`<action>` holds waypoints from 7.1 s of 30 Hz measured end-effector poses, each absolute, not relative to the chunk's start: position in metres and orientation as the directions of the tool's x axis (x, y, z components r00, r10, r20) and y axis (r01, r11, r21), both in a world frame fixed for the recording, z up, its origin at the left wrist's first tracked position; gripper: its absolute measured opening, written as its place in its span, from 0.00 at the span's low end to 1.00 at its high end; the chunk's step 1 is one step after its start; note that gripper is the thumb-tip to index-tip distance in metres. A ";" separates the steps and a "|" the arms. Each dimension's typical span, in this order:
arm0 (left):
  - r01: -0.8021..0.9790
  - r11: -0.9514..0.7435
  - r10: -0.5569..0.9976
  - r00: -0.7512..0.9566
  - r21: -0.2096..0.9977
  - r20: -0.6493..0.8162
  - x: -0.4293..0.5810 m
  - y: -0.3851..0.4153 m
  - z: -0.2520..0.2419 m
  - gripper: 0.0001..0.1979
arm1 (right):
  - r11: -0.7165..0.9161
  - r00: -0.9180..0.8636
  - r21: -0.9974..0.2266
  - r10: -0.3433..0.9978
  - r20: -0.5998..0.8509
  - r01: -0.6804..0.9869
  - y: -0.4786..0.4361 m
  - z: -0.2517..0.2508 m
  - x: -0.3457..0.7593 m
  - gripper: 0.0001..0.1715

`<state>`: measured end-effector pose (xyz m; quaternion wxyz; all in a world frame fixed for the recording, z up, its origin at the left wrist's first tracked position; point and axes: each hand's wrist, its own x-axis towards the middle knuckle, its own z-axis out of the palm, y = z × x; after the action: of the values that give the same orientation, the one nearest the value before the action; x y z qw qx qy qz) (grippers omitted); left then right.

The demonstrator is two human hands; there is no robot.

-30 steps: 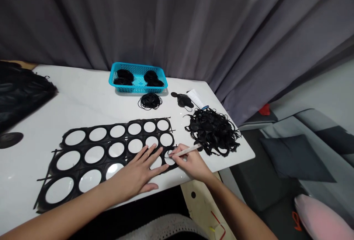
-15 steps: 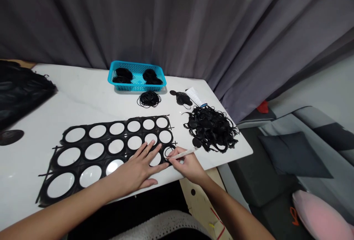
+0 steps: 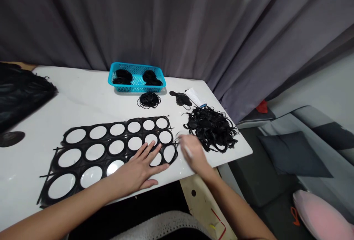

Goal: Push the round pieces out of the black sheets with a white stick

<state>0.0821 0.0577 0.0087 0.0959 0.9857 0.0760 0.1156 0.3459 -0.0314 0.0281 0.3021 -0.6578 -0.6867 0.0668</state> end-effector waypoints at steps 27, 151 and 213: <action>0.157 -0.960 0.202 0.961 0.232 0.187 0.029 0.045 0.022 0.36 | -0.042 -0.036 -0.891 0.997 -0.065 0.453 -0.033 0.037 0.268 0.06; 0.404 -0.904 0.427 0.861 0.138 0.277 0.052 0.089 0.001 0.29 | -0.061 -0.143 -0.918 0.982 -0.127 0.393 0.097 0.034 0.295 0.09; 0.570 -0.800 0.600 0.752 0.185 0.273 0.011 0.093 0.004 0.30 | 0.249 -0.295 -0.810 0.950 0.099 0.531 0.102 0.037 0.241 0.10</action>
<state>0.0113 0.0934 0.0037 0.0452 0.9349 0.3128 0.1613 0.2414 0.1022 0.0371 0.3069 -0.5085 -0.7283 0.3418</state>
